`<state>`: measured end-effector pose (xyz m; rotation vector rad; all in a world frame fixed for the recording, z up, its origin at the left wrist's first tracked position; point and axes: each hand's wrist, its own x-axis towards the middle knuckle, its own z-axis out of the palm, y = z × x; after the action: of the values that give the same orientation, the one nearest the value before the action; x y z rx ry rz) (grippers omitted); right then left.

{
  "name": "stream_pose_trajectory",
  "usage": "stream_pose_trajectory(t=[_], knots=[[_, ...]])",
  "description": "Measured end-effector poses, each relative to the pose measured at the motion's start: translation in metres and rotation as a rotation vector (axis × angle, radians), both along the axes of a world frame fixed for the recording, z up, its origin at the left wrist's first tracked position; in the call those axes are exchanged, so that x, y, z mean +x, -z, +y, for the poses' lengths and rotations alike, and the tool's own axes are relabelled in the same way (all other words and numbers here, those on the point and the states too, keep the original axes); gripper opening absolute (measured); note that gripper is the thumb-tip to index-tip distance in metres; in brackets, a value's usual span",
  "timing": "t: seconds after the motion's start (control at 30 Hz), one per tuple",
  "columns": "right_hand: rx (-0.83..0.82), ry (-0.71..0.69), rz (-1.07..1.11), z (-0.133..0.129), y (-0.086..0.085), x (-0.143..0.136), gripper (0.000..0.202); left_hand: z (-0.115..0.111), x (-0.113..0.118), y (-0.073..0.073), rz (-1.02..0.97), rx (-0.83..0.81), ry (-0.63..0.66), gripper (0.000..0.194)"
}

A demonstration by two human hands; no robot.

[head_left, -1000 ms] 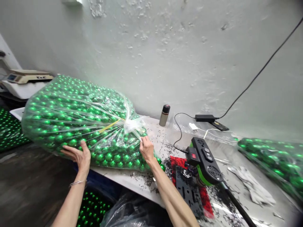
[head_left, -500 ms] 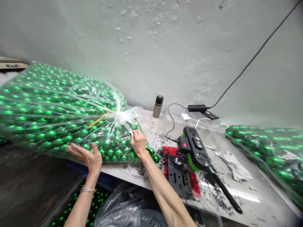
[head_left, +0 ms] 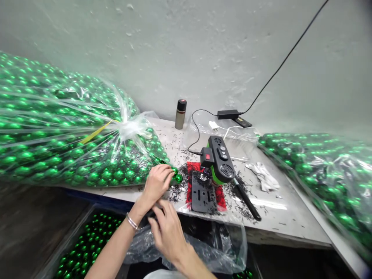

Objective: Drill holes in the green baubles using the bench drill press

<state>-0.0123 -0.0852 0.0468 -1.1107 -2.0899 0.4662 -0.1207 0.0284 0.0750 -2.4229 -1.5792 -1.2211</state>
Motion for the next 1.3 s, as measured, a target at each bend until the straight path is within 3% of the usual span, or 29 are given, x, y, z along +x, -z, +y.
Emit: stream_pose_trajectory(t=[0.07, 0.17, 0.3, 0.47, 0.63, 0.73, 0.9, 1.07, 1.13, 1.23, 1.3], knots=[[-0.022, -0.009, 0.012, -0.028, 0.007, 0.016, 0.034, 0.001, 0.005, 0.013, 0.172, -0.037, 0.011, 0.029], [-0.030, -0.023, 0.008, -0.046, 0.016, 0.030, 0.035, -0.008, 0.004, 0.029, 0.301, -0.047, -0.019, 0.031], [-0.025, -0.027, -0.018, -0.041, 0.017, 0.035, 0.033, -0.026, -0.005, 0.040, 0.328, -0.050, 0.002, 0.030], [0.004, -0.096, -0.042, -0.037, 0.010, 0.035, 0.028, -0.023, -0.006, 0.036, 0.307, -0.048, -0.021, 0.030], [0.016, -0.125, -0.048, -0.045, 0.016, 0.043, 0.026, -0.023, 0.028, 0.038, 0.238, -0.013, 0.081, 0.034], [-0.015, -0.066, -0.054, -0.049, 0.022, 0.054, 0.025, -0.027, 0.056, 0.048, 0.181, -0.119, 0.154, 0.034], [-0.026, -0.004, -0.043, -0.055, 0.019, 0.074, 0.026, -0.020, 0.070, 0.056, -0.174, -0.408, 0.120, 0.032], [-0.047, 0.039, 0.147, -0.054, -0.002, 0.101, 0.025, -0.033, 0.064, 0.038, -0.876, -0.926, 0.112, 0.058], [0.023, 0.129, 0.189, -0.048, -0.011, 0.109, 0.029, -0.049, 0.065, 0.029, -1.072, -1.020, 0.153, 0.068], [0.219, 0.233, 0.099, -0.035, -0.022, 0.114, 0.045, -0.071, 0.068, 0.020, -1.187, -1.099, 0.262, 0.068], [0.283, 0.223, -0.007, -0.027, -0.026, 0.113, 0.054, -0.080, 0.067, 0.018, -1.207, -1.170, 0.366, 0.063]])
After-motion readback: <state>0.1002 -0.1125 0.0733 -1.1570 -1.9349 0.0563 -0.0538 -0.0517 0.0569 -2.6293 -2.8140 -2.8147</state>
